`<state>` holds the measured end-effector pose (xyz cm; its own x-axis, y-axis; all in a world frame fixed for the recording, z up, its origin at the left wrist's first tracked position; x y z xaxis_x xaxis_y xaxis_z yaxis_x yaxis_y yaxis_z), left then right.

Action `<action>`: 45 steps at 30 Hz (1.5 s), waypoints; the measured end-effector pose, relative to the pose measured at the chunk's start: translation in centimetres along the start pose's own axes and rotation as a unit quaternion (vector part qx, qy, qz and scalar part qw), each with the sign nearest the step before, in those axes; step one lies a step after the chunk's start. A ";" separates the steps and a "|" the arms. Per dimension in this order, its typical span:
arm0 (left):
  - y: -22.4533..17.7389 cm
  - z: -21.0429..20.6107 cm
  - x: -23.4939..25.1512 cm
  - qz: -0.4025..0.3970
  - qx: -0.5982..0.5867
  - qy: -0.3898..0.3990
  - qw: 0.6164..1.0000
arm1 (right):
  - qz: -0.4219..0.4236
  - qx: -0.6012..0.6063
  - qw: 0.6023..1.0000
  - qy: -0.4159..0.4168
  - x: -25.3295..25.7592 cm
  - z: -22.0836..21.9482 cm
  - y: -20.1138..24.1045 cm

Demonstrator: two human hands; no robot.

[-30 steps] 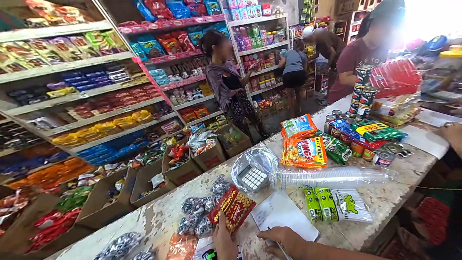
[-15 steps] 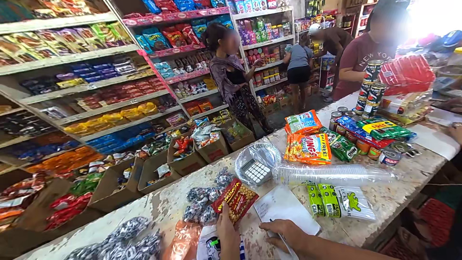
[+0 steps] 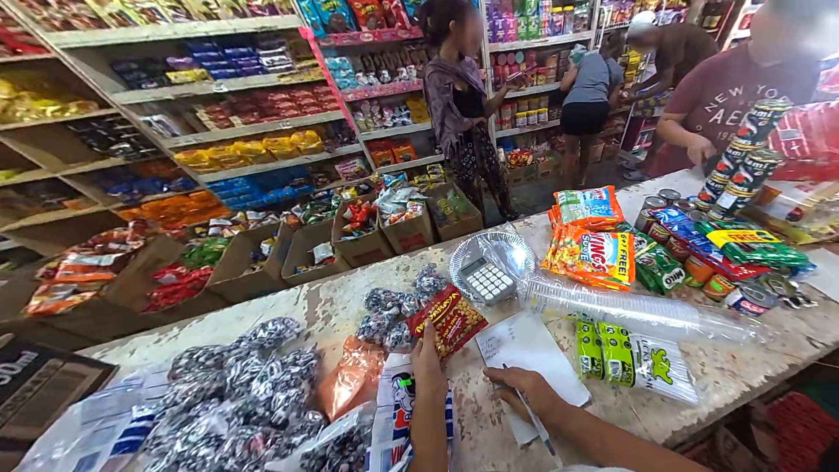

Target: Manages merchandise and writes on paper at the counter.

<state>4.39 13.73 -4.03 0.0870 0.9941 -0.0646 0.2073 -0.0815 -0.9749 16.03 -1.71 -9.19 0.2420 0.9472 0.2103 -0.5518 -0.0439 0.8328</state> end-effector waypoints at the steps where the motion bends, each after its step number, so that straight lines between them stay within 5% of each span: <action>1: 0.0 0.0 0.0 -0.001 0.003 -0.001 1.000 | -0.004 0.014 1.000 -0.004 0.0 0.2 0.2; 45: -1.1 -0.6 -0.4 -0.020 0.046 0.023 0.998 | -0.023 0.010 1.000 0.006 0.1 0.0 -1.0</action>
<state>4.71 13.38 -2.83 0.1257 0.9919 -0.0165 0.1205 -0.0318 -0.9922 16.54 -1.59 -10.00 0.2579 0.9520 0.1649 -0.5240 -0.0056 0.8517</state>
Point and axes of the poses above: each hand's wrist, its own x-axis towards the middle knuckle, its own z-axis out of the back of the hand, y = z × x, the point moved 9 cm from there along x, towards the middle knuckle, and after that the axes turned 12 degrees about -z, right-handed, at the moved point
